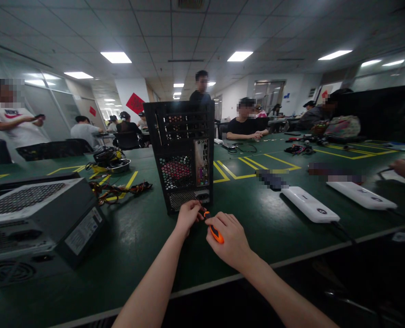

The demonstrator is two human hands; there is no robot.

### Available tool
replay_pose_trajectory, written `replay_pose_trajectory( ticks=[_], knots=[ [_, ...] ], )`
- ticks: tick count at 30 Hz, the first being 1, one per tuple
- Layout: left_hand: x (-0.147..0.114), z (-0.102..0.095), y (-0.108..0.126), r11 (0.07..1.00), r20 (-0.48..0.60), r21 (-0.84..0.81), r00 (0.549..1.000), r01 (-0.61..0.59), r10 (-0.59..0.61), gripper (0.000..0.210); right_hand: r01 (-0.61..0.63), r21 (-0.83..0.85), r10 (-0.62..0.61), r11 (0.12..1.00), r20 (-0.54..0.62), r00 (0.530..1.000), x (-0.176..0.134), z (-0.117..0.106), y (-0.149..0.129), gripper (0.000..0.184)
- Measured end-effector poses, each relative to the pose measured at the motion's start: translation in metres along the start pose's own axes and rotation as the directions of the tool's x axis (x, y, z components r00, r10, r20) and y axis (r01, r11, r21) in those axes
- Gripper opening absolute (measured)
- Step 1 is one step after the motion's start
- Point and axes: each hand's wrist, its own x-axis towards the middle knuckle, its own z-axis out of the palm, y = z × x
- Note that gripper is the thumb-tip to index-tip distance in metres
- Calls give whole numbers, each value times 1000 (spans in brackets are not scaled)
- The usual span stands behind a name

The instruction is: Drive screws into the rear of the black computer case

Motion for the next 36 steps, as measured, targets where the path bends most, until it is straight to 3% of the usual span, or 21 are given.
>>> replay_pose_trajectory(
  ticks=[22, 27, 32, 36],
  knots=[
    [1, -1, -2, 999, -11, -27, 1000, -27, 27, 20, -1, 33, 0, 999, 25, 1000, 1, -2, 2, 15],
    [0, -2, -2, 999, -13, -32, 999, -38, 38, 22, -21, 60, 19, 998, 31, 999, 2, -3, 1, 11],
    [-1, -2, -1, 998, -10, -39, 999, -48, 47, 23, -82, 132, 81, 988, 13, 997, 1, -3, 2, 20],
    [0, -2, -2, 999, -9, -37, 999, -39, 39, 22, -58, 97, 54, 994, 48, 997, 0, -2, 4, 14]
  ],
)
